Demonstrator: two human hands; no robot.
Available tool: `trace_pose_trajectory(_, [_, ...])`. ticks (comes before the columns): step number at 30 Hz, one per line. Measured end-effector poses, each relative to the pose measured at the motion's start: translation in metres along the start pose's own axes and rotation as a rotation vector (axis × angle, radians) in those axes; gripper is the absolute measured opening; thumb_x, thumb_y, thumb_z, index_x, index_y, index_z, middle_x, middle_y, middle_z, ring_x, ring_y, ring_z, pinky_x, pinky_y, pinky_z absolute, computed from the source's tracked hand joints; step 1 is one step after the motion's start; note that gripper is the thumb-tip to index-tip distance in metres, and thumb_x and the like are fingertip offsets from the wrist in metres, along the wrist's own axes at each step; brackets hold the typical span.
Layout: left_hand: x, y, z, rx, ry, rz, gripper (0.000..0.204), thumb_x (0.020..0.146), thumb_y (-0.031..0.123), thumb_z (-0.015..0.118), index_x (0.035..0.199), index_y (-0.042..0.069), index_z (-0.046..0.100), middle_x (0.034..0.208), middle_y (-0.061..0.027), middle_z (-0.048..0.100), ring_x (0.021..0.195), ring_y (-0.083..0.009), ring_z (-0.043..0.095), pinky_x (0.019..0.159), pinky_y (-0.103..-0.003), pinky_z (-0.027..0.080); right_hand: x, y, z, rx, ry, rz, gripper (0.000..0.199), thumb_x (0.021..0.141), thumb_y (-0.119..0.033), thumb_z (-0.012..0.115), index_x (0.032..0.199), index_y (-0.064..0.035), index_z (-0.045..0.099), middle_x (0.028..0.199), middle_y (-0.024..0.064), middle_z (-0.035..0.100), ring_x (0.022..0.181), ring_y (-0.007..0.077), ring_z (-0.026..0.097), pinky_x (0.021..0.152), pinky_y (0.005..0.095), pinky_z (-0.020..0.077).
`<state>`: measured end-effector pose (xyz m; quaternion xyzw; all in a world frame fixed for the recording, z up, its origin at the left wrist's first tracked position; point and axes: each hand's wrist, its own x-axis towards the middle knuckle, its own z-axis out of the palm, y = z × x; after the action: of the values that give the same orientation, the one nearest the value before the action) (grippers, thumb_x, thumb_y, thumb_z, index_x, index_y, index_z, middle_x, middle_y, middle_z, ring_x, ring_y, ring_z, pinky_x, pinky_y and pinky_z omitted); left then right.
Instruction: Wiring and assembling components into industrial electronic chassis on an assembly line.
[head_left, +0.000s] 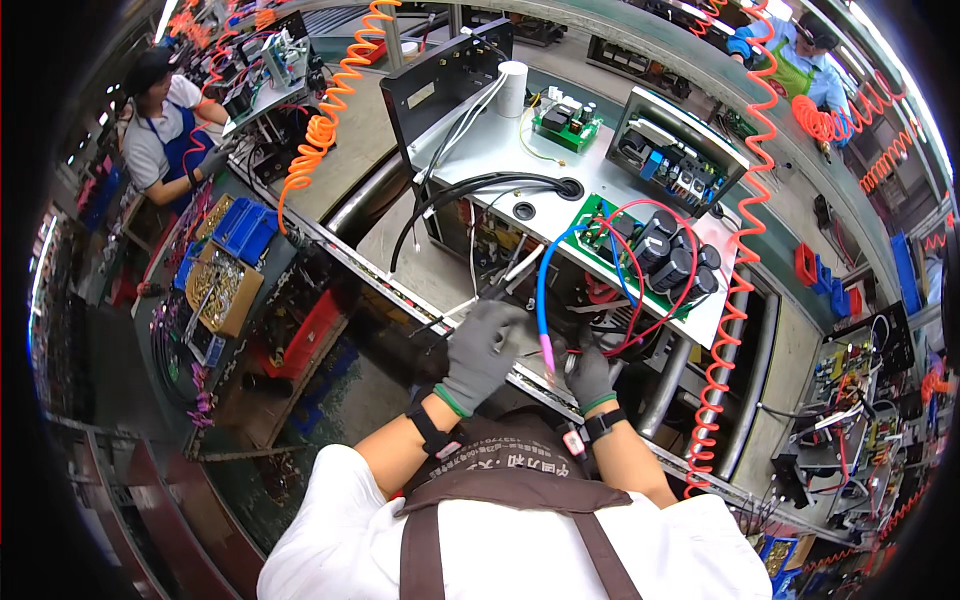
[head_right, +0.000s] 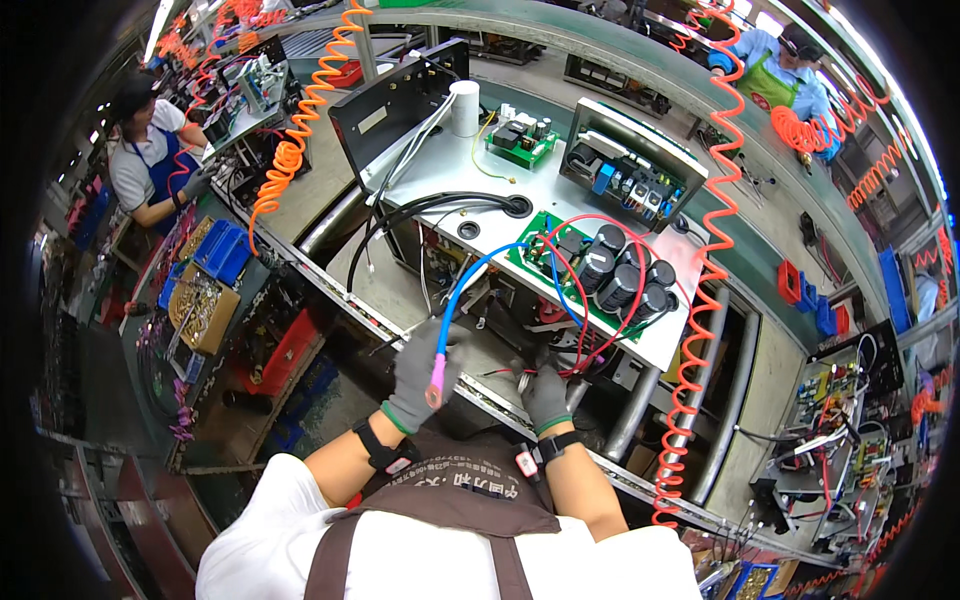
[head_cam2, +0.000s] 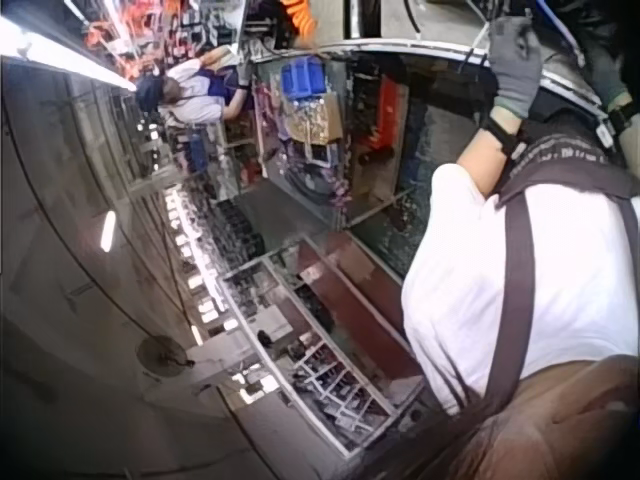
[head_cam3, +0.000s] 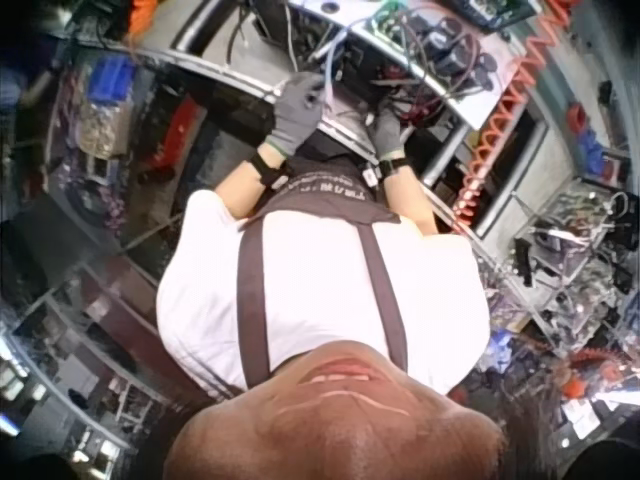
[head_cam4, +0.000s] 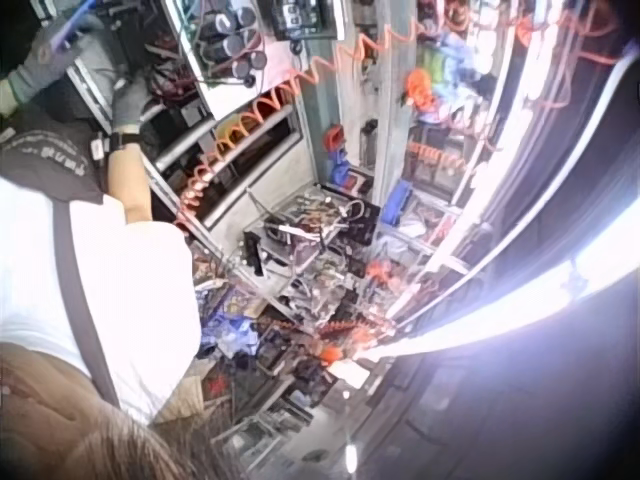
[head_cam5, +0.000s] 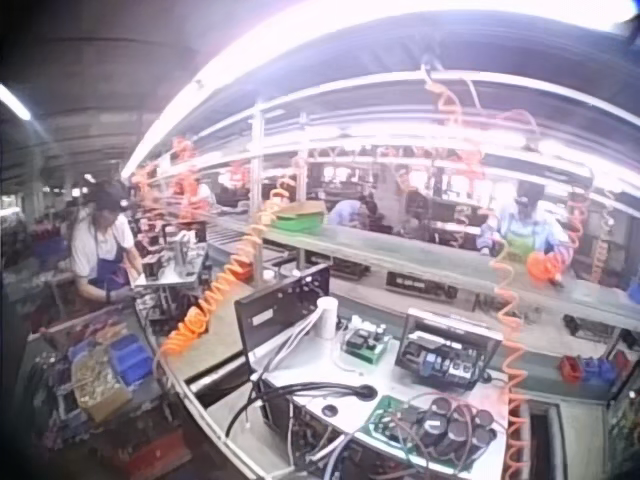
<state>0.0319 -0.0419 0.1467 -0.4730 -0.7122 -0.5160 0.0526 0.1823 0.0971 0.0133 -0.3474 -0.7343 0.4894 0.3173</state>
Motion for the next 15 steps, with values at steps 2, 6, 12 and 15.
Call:
trace_pose_trajectory(2, [0.009, -0.014, -0.014, -0.331, 0.169, -0.294, 0.013, 0.081, 0.003, 0.058, 0.093, 0.003, 0.061, 0.077, -0.0035, 0.057, 0.065, -0.01, 0.055, 0.059, -0.024, 0.045, 0.003, 0.003, 0.001, -0.458, -0.132, 0.042, 0.042, 0.089, -0.04, 0.055, 0.112, -0.0055, 0.057, 0.096, 0.0166, 0.065, 0.097, 0.0387, 0.059, 0.079, 0.0459, 0.0486])
trace_pose_trajectory(6, [0.043, -0.053, -0.051, -0.528, 0.333, -0.616, 0.012, 0.084, 0.006, 0.056, 0.095, 0.005, 0.061, 0.065, 0.0014, 0.053, 0.053, -0.0035, 0.044, 0.044, -0.021, 0.032, 0.01, 0.039, 0.016, -0.63, -0.197, 0.272, 0.055, 0.079, -0.054, 0.062, 0.107, -0.0069, 0.064, 0.1, 0.0184, 0.065, 0.096, 0.0351, 0.059, 0.089, 0.0434, 0.0413])
trace_pose_trajectory(12, [0.076, -0.107, 0.006, -0.489, -0.304, -0.487, 0.036, 0.077, 0.033, 0.073, 0.082, 0.001, 0.059, 0.074, -0.0029, 0.057, 0.063, -0.0096, 0.049, 0.058, -0.027, 0.042, -0.001, -0.106, 0.009, -0.204, -0.141, 0.66, 0.042, 0.078, -0.029, 0.073, 0.104, 0.0011, 0.059, 0.096, 0.0097, 0.064, 0.085, 0.0175, 0.059, 0.074, 0.0319, 0.0479])
trace_pose_trajectory(15, [0.094, -0.092, 0.016, -0.617, -0.395, -0.82, 0.033, 0.081, 0.031, 0.069, 0.079, 0.001, 0.057, 0.071, -0.0023, 0.056, 0.065, -0.0087, 0.049, 0.058, -0.026, 0.041, -0.046, -0.053, -0.001, 0.061, 0.102, 0.418, 0.031, 0.081, -0.02, 0.069, 0.102, 0.0002, 0.059, 0.088, 0.0073, 0.065, 0.073, 0.0141, 0.059, 0.063, 0.031, 0.0476])
